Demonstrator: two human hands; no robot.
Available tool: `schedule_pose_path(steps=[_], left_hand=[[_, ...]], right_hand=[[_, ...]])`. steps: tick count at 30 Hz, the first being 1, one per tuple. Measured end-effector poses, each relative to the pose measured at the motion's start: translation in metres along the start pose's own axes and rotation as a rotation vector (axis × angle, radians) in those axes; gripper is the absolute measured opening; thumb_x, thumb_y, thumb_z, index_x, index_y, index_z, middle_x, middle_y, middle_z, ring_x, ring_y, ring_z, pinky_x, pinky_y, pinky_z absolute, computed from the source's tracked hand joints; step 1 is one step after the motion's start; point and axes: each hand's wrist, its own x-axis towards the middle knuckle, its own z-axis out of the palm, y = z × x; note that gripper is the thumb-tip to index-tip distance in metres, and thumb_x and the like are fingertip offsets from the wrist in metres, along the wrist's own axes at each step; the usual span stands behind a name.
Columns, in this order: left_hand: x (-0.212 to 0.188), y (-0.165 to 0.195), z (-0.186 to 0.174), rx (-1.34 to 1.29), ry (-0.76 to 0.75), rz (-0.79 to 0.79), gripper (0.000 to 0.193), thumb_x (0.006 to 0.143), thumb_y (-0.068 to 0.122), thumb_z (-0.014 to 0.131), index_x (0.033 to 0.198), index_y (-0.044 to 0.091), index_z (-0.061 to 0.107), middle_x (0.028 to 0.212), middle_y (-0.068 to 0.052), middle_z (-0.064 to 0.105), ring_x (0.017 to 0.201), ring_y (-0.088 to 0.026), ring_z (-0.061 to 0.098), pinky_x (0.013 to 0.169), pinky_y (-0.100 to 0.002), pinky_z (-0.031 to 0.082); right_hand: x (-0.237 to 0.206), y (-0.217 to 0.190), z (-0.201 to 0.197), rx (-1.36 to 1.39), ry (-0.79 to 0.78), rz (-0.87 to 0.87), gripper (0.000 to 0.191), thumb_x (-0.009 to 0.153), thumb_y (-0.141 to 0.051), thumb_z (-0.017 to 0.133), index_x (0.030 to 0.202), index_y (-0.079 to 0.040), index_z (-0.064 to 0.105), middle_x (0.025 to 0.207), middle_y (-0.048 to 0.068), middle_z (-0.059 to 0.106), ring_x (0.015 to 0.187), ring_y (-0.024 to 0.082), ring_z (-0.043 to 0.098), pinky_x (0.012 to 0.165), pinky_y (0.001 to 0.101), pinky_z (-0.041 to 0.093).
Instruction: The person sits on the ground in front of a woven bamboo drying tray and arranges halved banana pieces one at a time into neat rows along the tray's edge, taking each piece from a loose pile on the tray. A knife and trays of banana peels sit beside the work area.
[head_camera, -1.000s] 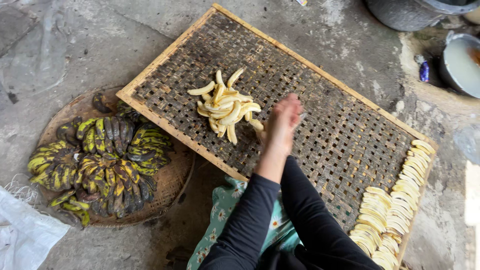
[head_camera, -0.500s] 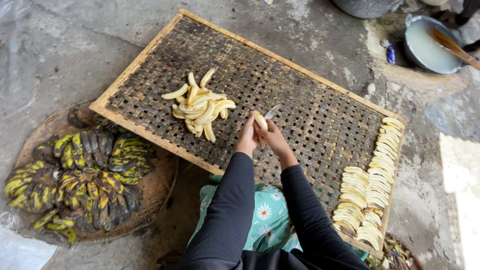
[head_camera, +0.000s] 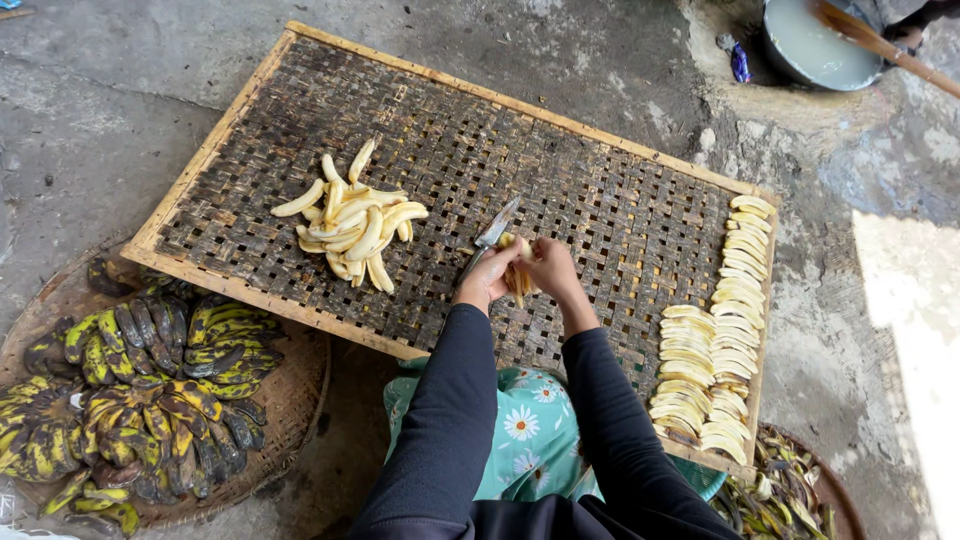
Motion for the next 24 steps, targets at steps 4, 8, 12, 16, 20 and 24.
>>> schedule_pose_path(steps=[4, 8, 12, 16, 20, 24], left_hand=[[0.011, -0.01, -0.003, -0.005, -0.06, -0.035, 0.034, 0.09, 0.028, 0.076, 0.116, 0.009, 0.065, 0.102, -0.007, 0.074, 0.092, -0.023, 0.071, 0.081, -0.044, 0.061], [0.025, -0.018, -0.009, -0.071, -0.043, -0.045, 0.026, 0.091, 0.026, 0.078, 0.108, 0.009, 0.069, 0.092, -0.004, 0.071, 0.085, -0.02, 0.07, 0.079, -0.039, 0.06], [0.027, -0.019, -0.018, -0.09, 0.084, -0.092, 0.025, 0.09, 0.029, 0.077, 0.1, 0.009, 0.067, 0.089, -0.004, 0.07, 0.084, -0.02, 0.069, 0.079, -0.041, 0.061], [0.031, -0.022, -0.02, -0.255, 0.087, -0.134, 0.027, 0.09, 0.033, 0.077, 0.098, 0.011, 0.064, 0.089, -0.002, 0.067, 0.084, -0.019, 0.069, 0.079, -0.039, 0.06], [0.037, -0.033, -0.014, -0.333, 0.037, -0.123, 0.031, 0.091, 0.033, 0.078, 0.1, 0.006, 0.065, 0.092, -0.005, 0.067, 0.086, -0.02, 0.069, 0.083, -0.037, 0.061], [0.043, -0.046, -0.003, -0.347, 0.073, -0.153, 0.028, 0.089, 0.032, 0.076, 0.099, 0.009, 0.065, 0.091, -0.004, 0.067, 0.085, -0.018, 0.068, 0.085, -0.039, 0.062]], right_hand=[[0.007, 0.039, -0.023, 0.088, -0.022, 0.006, 0.03, 0.084, -0.024, 0.087, 0.096, -0.002, 0.07, 0.086, 0.01, 0.072, 0.072, 0.015, 0.063, 0.065, 0.0312, 0.05], [0.002, 0.102, -0.068, 0.437, 0.076, 0.073, 0.015, 0.09, -0.013, 0.075, 0.103, -0.007, 0.068, 0.085, 0.005, 0.07, 0.068, 0.012, 0.062, 0.055, 0.0256, 0.046], [-0.013, 0.171, -0.127, 0.59, 0.181, 0.104, 0.01, 0.096, -0.008, 0.073, 0.1, -0.001, 0.067, 0.09, 0.008, 0.072, 0.079, 0.014, 0.072, 0.073, 0.0278, 0.062], [-0.023, 0.22, -0.167, 0.521, 0.231, 0.179, 0.009, 0.095, -0.001, 0.069, 0.104, -0.002, 0.066, 0.092, 0.009, 0.07, 0.08, 0.016, 0.07, 0.071, 0.0312, 0.06], [-0.022, 0.252, -0.185, 0.405, 0.202, 0.155, 0.009, 0.095, 0.002, 0.067, 0.103, 0.0, 0.07, 0.102, 0.007, 0.075, 0.089, 0.014, 0.071, 0.078, 0.0308, 0.059], [-0.017, 0.265, -0.183, -0.2, 0.216, 0.157, 0.013, 0.092, -0.007, 0.074, 0.105, -0.004, 0.074, 0.106, 0.014, 0.072, 0.096, 0.024, 0.067, 0.083, 0.0389, 0.057]])
